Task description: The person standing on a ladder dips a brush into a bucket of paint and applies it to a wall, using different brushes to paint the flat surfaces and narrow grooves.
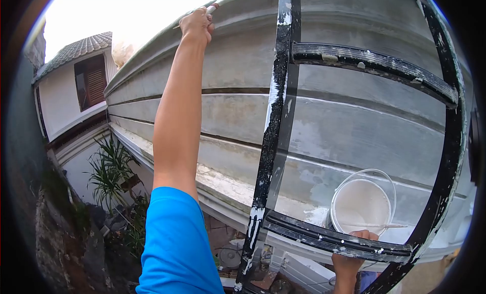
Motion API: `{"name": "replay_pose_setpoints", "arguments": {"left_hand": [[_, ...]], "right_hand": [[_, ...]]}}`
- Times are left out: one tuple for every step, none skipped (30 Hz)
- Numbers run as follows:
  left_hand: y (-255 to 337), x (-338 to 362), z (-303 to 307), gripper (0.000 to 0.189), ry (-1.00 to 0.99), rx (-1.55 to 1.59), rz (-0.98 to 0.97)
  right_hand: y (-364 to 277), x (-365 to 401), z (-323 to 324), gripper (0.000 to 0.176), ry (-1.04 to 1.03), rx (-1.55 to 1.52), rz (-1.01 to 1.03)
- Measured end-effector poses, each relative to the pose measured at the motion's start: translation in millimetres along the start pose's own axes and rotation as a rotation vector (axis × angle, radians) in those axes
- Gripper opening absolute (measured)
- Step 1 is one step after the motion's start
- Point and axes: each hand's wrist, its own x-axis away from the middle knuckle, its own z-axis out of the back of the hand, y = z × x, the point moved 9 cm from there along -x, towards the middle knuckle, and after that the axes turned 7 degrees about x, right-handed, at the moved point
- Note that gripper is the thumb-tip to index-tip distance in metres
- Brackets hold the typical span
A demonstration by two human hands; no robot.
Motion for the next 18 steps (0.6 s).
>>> {"name": "replay_pose_setpoints", "arguments": {"left_hand": [[3, -22, 19, 0.010, 0.022, 0.006, 0.005], [10, -32, 39, 0.010, 0.102, -0.013, 0.013], [17, -41, 55, 0.010, 0.180, -0.030, 0.021], [23, -54, 70, 0.012, 0.245, -0.027, 0.020], [25, -62, 81, 0.013, 0.311, -0.026, 0.021], [27, -59, 79, 0.013, 0.295, -0.010, 0.030], [32, -59, 75, 0.013, 0.280, 0.006, 0.035], [35, -58, 73, 0.013, 0.269, 0.021, 0.042], [33, -59, 62, 0.014, 0.225, 0.071, 0.060], [36, -47, 43, 0.014, 0.181, 0.108, 0.060], [37, -35, 23, 0.014, 0.143, 0.145, 0.061], [38, -26, 0, 0.013, 0.057, 0.126, 0.071], [39, -17, -24, 0.018, -0.030, 0.109, 0.078], [42, -5, -43, 0.019, -0.088, 0.091, 0.059], [32, -34, -53, 0.020, -0.178, 0.091, 0.106], [32, -28, -51, 0.020, -0.149, 0.057, 0.124], [30, -22, -53, 0.019, -0.120, 0.021, 0.145], [29, -30, -40, 0.017, -0.067, -0.005, 0.156]], "right_hand": [[-1, -1, 1, 0.024, 0.006, 0.006, 0.010], [-2, -1, 2, 0.025, 0.014, 0.010, 0.019], [-2, -2, 3, 0.026, 0.023, 0.017, 0.027], [-2, -3, 3, 0.026, 0.016, 0.025, 0.026], [-3, -4, 3, 0.026, 0.007, 0.033, 0.026], [-3, -3, 2, 0.027, -0.008, 0.038, 0.027], [-3, -3, 2, 0.027, -0.004, 0.038, 0.023], [-3, -4, 2, 0.027, -0.003, 0.037, 0.023], [-3, -3, 2, 0.027, -0.004, 0.036, 0.023], [-4, -3, 3, 0.027, 0.012, 0.043, 0.032], [-5, -4, 5, 0.026, 0.025, 0.051, 0.046], [-5, -4, 6, 0.026, 0.034, 0.060, 0.065], [-4, -3, 5, 0.026, 0.035, 0.057, 0.060], [-2, -2, 3, 0.026, 0.039, 0.053, 0.055], [-2, -1, 1, 0.026, 0.040, 0.048, 0.050], [-2, -1, 0, 0.026, 0.024, 0.050, 0.044], [-3, -1, 1, 0.027, 0.006, 0.052, 0.038], [-3, 0, 0, 0.027, -0.014, 0.053, 0.030]]}}
